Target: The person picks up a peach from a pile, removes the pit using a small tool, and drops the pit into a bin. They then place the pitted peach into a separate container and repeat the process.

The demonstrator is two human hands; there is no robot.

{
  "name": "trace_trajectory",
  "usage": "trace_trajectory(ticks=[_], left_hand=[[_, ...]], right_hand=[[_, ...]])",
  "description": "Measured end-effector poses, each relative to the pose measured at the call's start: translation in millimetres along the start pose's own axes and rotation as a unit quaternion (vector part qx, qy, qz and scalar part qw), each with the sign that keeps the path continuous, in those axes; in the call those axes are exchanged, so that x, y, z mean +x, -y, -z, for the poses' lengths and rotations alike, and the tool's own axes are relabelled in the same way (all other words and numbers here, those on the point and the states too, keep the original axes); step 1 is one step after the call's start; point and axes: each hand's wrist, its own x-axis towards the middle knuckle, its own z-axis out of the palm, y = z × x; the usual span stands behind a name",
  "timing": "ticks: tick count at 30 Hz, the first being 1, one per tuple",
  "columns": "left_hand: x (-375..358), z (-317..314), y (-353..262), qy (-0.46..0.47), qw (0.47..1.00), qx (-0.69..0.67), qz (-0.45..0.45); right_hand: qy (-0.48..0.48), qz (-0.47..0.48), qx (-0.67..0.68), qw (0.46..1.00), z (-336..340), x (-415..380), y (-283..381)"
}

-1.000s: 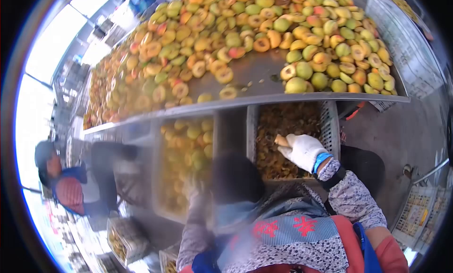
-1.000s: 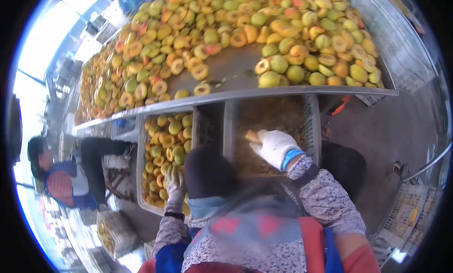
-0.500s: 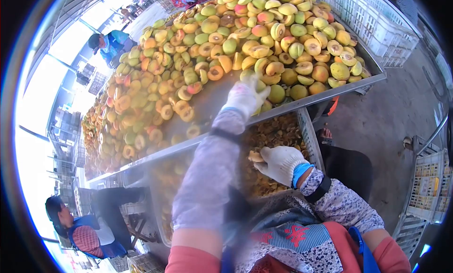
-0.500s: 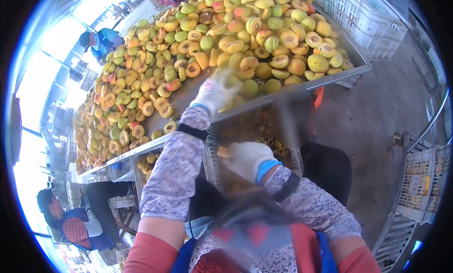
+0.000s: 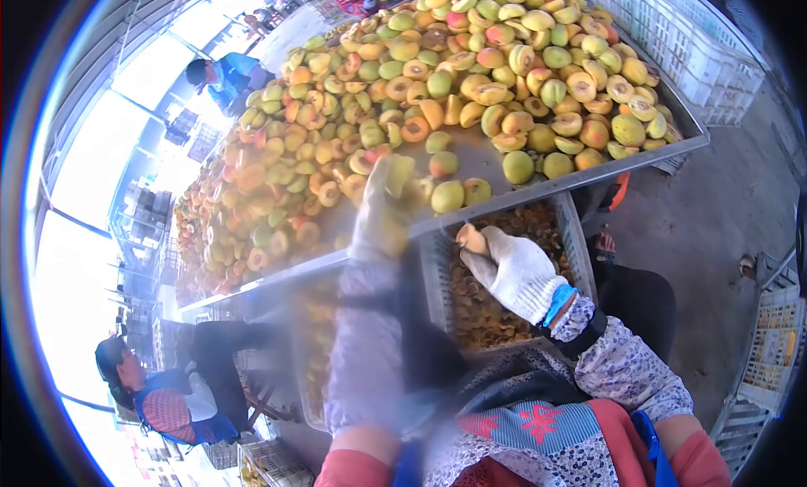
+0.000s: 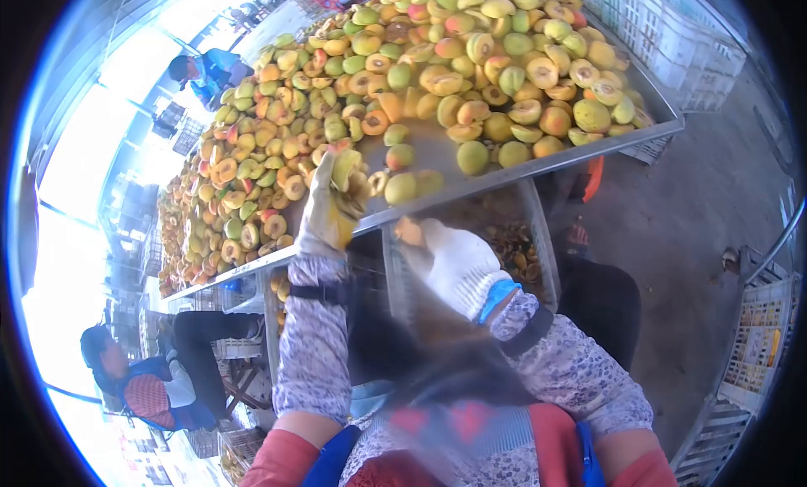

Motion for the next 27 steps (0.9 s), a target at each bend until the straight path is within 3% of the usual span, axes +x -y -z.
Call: trace_trajectory(ticks=[2, 3, 6, 9, 13, 19, 27], left_hand=[[-30, -16, 6, -0.035, 0.998, -0.019, 0.052], [-44, -28, 10, -0.053, 0.996, -0.008, 0.071], [-61, -31, 30, -0.056, 0.995, 0.074, -0.02], [-68, -26, 34, -0.026, 0.998, 0.038, -0.04], [-65, -25, 44, -0.101, 0.992, -0.013, -0.079], [-60, -2, 51, -0.054, 0.995, -0.013, -0.085], [-65, -3, 62, -0.085, 0.988, -0.045, -0.122]], right_hand=[[-0.068, 0.028, 0.134, 0.988, -7, 5, 4], [-0.063, 0.028, 0.134, 0.989, -10, 8, 7], [-0.03, -0.027, 0.102, 0.994, -23, 12, 10], [-0.027, -0.026, 0.127, 0.991, -32, 14, 10], [-0.02, -0.022, 0.11, 0.994, -40, 12, 12], [0.014, -0.025, 0.077, 0.997, -43, 15, 15], [0.099, -0.075, 0.14, 0.982, -42, 15, 20]])
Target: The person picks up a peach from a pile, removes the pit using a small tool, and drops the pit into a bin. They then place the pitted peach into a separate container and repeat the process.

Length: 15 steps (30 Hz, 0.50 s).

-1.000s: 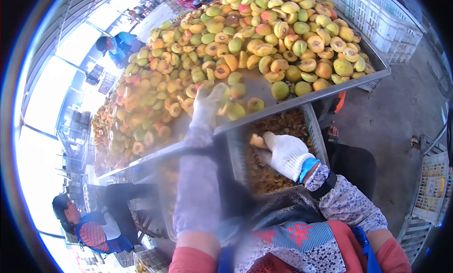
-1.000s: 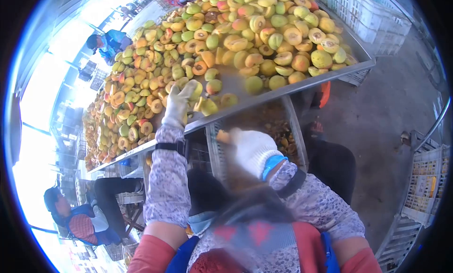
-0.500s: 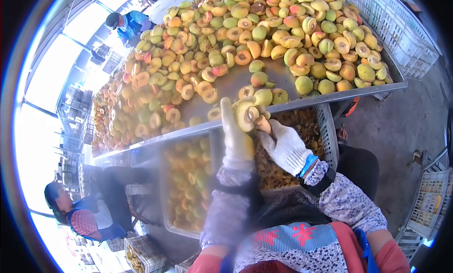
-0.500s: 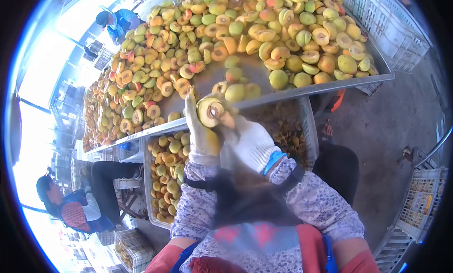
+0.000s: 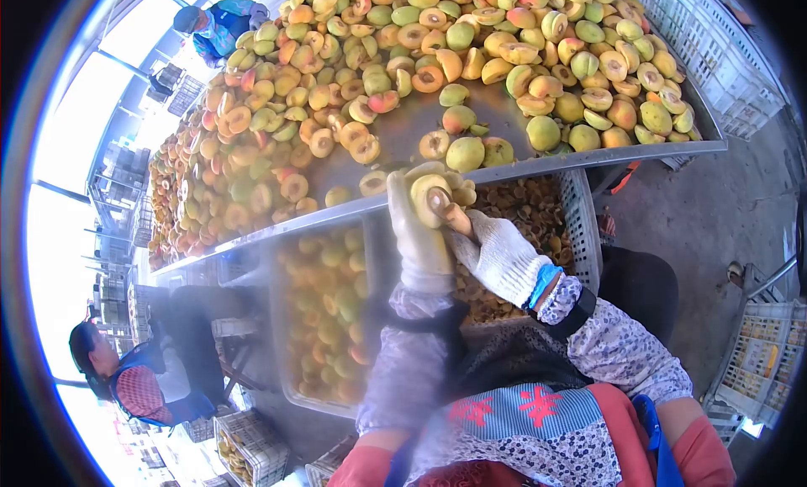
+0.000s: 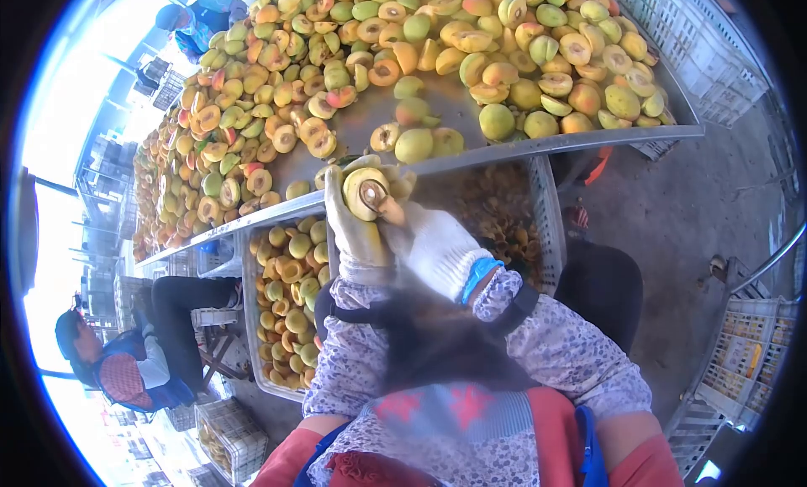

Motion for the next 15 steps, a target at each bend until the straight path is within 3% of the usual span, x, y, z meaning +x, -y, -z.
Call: trace_trajectory(ticks=[2, 4, 5, 7, 9, 11, 15], left_hand=[[-1, 2, -2, -0.002, 1.0, 0.006, 0.0], [-1, 10, -6, 0.027, 0.996, 0.052, 0.07], [-1, 11, -7, 0.043, 0.99, 0.122, 0.049], [0, 12, -8, 0.043, 0.991, 0.1, 0.075], [-3, 6, -7, 0.045, 0.991, 0.081, 0.1], [-13, -18, -5, -0.053, 0.998, 0.03, -0.009], [-5, -3, 2, -0.076, 0.989, 0.094, -0.083]], right_hand=[[0.005, 0.006, -0.02, 1.0, 3, -2, 1], [0.027, 0.044, -0.088, 0.995, 9, -8, 5], [0.026, 0.042, -0.088, 0.995, 9, -8, 2], [0.044, -0.032, -0.044, 0.998, 2, -9, -7], [0.045, -0.039, 0.017, 0.998, -3, -13, -8], [0.055, -0.046, 0.114, 0.991, -10, -14, -8], [0.157, -0.102, 0.184, 0.965, 6, -16, 1]])
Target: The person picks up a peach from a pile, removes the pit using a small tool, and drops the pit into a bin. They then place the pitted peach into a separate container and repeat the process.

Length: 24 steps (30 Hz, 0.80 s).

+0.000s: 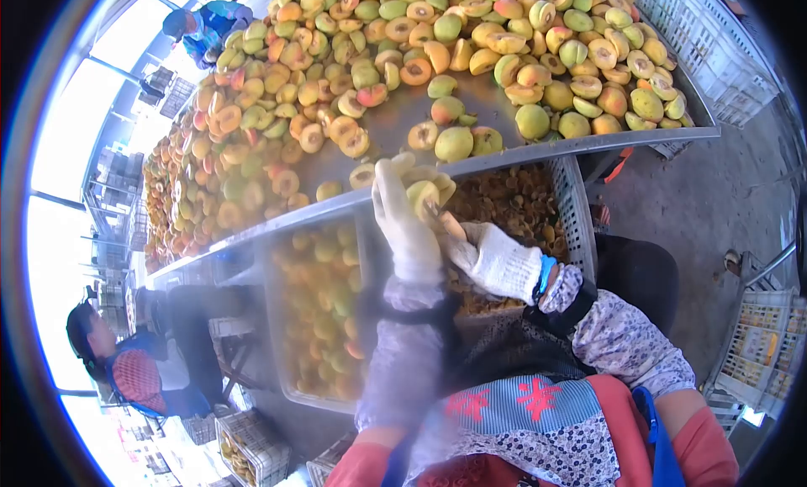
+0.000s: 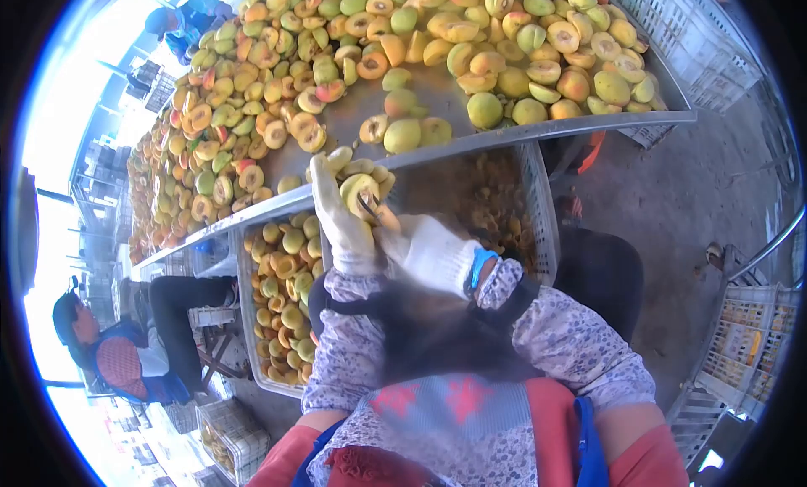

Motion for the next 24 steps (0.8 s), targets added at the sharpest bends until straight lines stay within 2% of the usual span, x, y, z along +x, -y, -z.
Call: trace_trajectory(ticks=[1, 4, 6, 7, 9, 11, 13, 15, 17, 18, 19, 22, 24], left_hand=[[0, 3, -4, -0.007, 1.0, 0.001, 0.004], [7, 6, -10, 0.074, 0.993, 0.032, 0.087], [4, 5, -10, 0.067, 0.993, 0.019, 0.096], [3, 4, -11, 0.061, 0.993, 0.005, 0.103], [3, 5, -13, 0.074, 0.99, 0.0, 0.12], [4, 8, -18, 0.086, 0.987, -0.007, 0.135], [8, 11, -24, 0.152, 0.969, 0.065, 0.183], [11, 16, -21, 0.181, 0.965, 0.089, 0.168], [10, 18, -24, 0.216, 0.951, -0.003, 0.221], [9, 18, -23, 0.213, 0.949, -0.022, 0.231], [10, 18, -24, 0.21, 0.95, -0.023, 0.231], [14, 10, -29, 0.275, 0.923, 0.222, 0.154], [13, 13, -22, 0.279, 0.929, 0.195, 0.145]], right_hand=[[-0.003, -0.005, 0.006, 1.0, -1, 1, -2], [0.011, -0.02, 0.014, 1.0, 1, -2, 0], [0.052, -0.114, 0.083, 0.989, 1, -3, 2], [0.053, -0.116, 0.083, 0.988, 1, -4, 3], [0.09, -0.154, 0.166, 0.97, 1, -7, 4], [0.097, -0.13, 0.133, 0.978, 5, -6, 6], [0.093, -0.156, 0.035, 0.983, 9, -3, 0], [0.082, -0.154, 0.048, 0.983, 8, -7, 1], [0.148, -0.187, 0.138, 0.961, 12, -9, -3], [0.146, -0.196, 0.151, 0.958, 13, -11, -2], [0.149, -0.197, 0.15, 0.958, 12, -11, -1], [0.078, -0.168, 0.014, 0.983, 11, -11, 0], [0.084, -0.169, 0.052, 0.981, 10, -17, 2]])
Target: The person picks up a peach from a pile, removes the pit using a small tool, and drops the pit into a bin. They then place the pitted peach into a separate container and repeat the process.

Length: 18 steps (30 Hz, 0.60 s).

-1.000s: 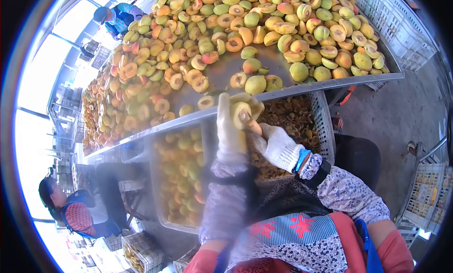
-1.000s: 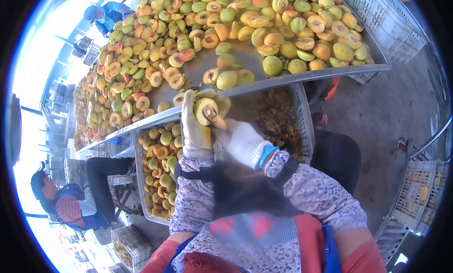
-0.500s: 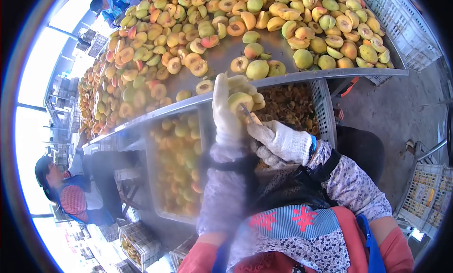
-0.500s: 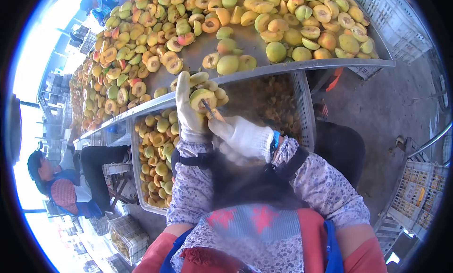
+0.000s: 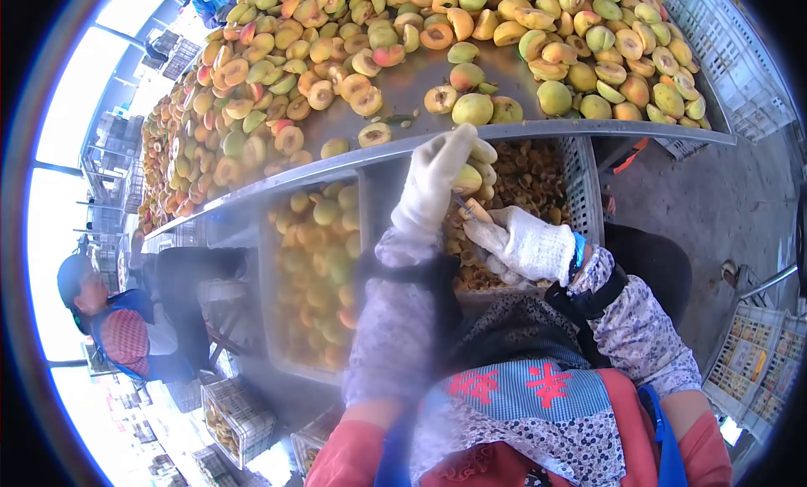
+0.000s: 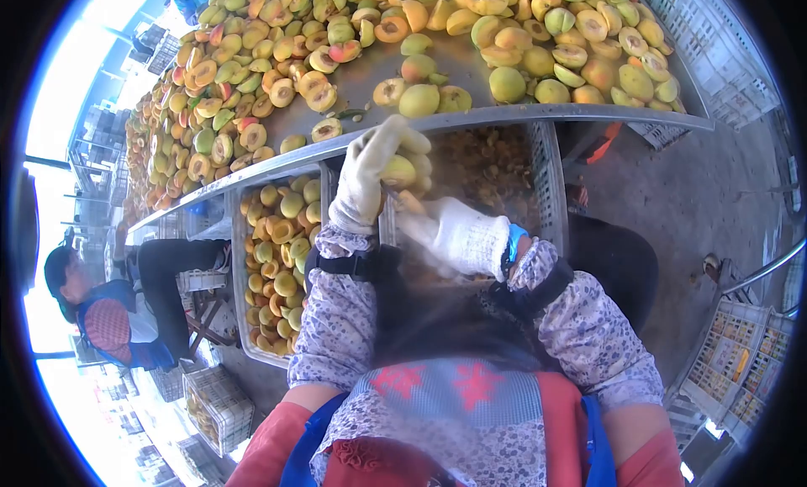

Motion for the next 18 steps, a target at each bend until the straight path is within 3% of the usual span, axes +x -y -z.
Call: trace_trajectory(ticks=[1, 2, 3, 5, 6, 7, 9, 10, 11, 12, 13, 15, 18], left_hand=[[1, -1, 3, 0.006, 1.0, -0.022, -0.019], [-3, -7, 8, -0.014, 0.977, -0.212, 0.007], [1, -6, 15, 0.036, 0.919, -0.393, 0.025], [9, -7, 18, -0.005, 0.91, -0.413, -0.028], [14, -1, 22, -0.006, 0.88, -0.474, -0.021], [19, 6, 25, -0.009, 0.846, -0.533, -0.015], [21, 21, 23, -0.096, 0.855, -0.505, -0.074], [18, 28, 15, -0.114, 0.853, -0.502, -0.085], [10, 37, 3, -0.139, 0.851, -0.497, -0.096], [1, 53, -4, -0.142, 0.88, -0.432, -0.14], [-14, 70, -9, -0.15, 0.903, -0.363, -0.173], [-55, 104, -24, -0.208, 0.906, -0.336, -0.151], [-134, 167, -10, -0.354, 0.925, 0.01, -0.139]], right_hand=[[0.011, 0.003, 0.037, 0.999, 0, -3, 0], [0.01, 0.004, 0.037, 0.999, 1, -3, 0], [0.047, 0.005, 0.09, 0.995, 1, -2, -1], [0.123, 0.009, 0.194, 0.973, 1, 2, -3], [0.047, 0.01, 0.115, 0.992, -4, 10, -8], [-0.024, 0.202, -0.053, 0.978, -5, 21, -23], [-0.169, 0.292, -0.306, 0.89, 7, 29, -45], [-0.18, 0.122, -0.453, 0.864, 15, 31, -39], [-0.184, 0.01, -0.526, 0.831, 17, 27, -29], [-0.206, -0.016, -0.54, 0.816, 19, 26, -30], [-0.245, 0.019, -0.538, 0.806, 20, 24, -36], [-0.277, 0.084, -0.539, 0.791, 21, 24, -41], [-0.267, 0.079, -0.559, 0.781, 24, 32, -53]])
